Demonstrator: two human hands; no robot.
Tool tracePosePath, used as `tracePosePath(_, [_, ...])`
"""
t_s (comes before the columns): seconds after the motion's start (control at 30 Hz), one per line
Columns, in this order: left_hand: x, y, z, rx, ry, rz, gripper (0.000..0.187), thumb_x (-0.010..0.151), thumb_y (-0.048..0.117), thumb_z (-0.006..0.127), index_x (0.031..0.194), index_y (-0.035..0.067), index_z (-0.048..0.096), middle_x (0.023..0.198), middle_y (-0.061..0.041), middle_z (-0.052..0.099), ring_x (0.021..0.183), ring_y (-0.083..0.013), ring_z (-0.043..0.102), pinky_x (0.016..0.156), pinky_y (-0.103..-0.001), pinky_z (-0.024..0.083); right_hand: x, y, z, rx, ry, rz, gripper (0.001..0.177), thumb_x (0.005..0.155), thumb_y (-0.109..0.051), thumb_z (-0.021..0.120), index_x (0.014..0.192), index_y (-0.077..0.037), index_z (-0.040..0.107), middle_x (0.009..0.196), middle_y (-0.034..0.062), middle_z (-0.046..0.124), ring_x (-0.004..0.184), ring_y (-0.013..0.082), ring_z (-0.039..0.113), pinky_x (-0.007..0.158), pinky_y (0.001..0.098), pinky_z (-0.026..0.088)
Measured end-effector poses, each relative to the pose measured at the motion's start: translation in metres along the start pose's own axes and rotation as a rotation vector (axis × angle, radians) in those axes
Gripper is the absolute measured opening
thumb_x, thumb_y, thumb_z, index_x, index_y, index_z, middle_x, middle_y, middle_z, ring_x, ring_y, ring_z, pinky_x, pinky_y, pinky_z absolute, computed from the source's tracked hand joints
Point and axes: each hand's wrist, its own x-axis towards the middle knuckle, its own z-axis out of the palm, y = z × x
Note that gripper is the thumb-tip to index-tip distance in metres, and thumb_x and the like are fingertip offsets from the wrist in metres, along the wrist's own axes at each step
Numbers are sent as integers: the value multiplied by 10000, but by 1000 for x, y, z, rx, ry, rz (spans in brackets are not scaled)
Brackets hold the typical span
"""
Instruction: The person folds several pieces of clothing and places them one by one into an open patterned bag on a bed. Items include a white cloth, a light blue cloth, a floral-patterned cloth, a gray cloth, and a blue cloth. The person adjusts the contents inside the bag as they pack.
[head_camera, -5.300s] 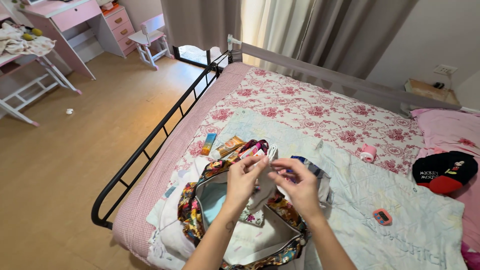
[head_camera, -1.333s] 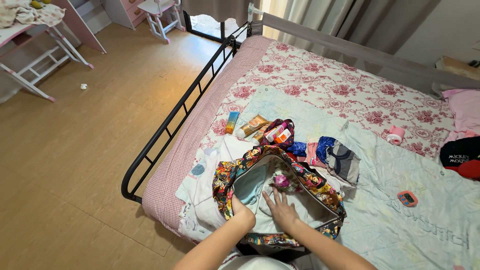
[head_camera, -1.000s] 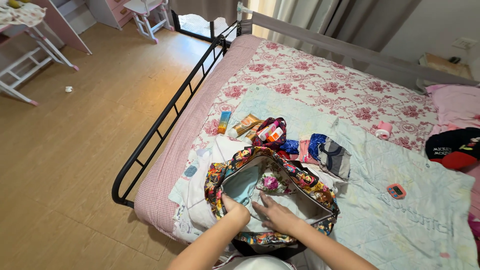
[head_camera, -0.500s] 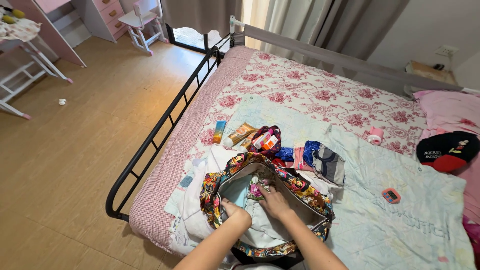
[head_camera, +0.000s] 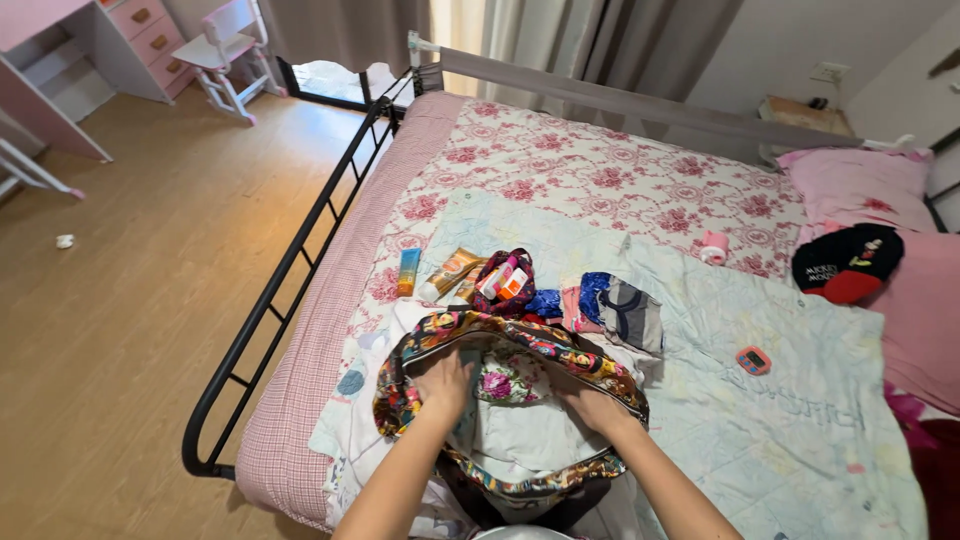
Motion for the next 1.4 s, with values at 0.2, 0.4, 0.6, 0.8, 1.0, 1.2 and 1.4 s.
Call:
tracePosePath(0.2, [0, -19, 25, 405, 299, 163, 886, 758, 247, 701, 1576, 221, 360, 1561, -156, 402, 1427, -401, 416, 1082, -594, 395, 5, 11, 17, -65, -289, 174, 595, 982, -508, 596, 1402, -89, 547, 1394, 233, 585, 1302, 369, 560, 1134, 430, 410])
tracePosePath(0.4, [13, 22, 94, 476, 23, 332, 529, 972, 275, 605, 1435, 41, 498, 1561, -205, 423, 1410, -374, 393, 1104, -591, 328, -14, -37, 5, -141, -192, 224, 640, 849, -477, 737, 1314, -61, 596, 1360, 228, 600, 1265, 384, 563, 1069, 458, 444])
tracePosePath(0.6, [-4, 36, 149, 544, -202, 612, 425, 975, 241, 591, 1358, 77, 674, 1473, -151, 575, 1394, -355, 499, 1082, -583, 409, -16, -50, -13, 7, -566, 423, 617, 747, -345, 892, 1230, -86, 609, 1298, 142, 680, 1242, 292, 644, 1048, 387, 514])
tracePosePath(0.8, [-26, 35, 132, 656, -368, 524, 676, 981, 435, 613, 1500, 17, 503, 1579, -186, 411, 1456, -373, 372, 1154, -688, 230, -34, -26, 26, 253, -213, 87, 763, 601, -146, 937, 1272, -53, 588, 1221, 206, 656, 1148, 416, 602, 913, 453, 496])
tracePosePath(1.0, [-36, 38, 107, 626, -517, 491, 685, 916, 399, 731, 1488, 76, 539, 1595, -187, 396, 1495, -391, 330, 1177, -672, 209, -38, -34, 7, 79, -439, -13, 363, 720, -212, 855, 1026, -47, 751, 1047, 124, 761, 1029, 277, 717, 900, 371, 563])
tracePosePath(1.2, [-34, 37, 91, 340, -243, 575, 351, 849, 165, 719, 1192, 92, 713, 1257, -130, 682, 1211, -319, 649, 1009, -539, 481, -18, -65, -35, 307, -568, 90, 350, 806, -300, 786, 1082, -86, 752, 984, 69, 779, 884, 246, 747, 796, 383, 599])
tracePosePath(1.4, [-25, 2, 31, 182, 618, 552, 429, 593, 61, 746, 1016, 48, 674, 1079, -210, 692, 1069, -347, 687, 819, -470, 542, 35, -28, -63, 592, -52, 95, 419, 782, -334, 805, 1112, -78, 765, 1023, 103, 813, 897, 232, 771, 822, 354, 588])
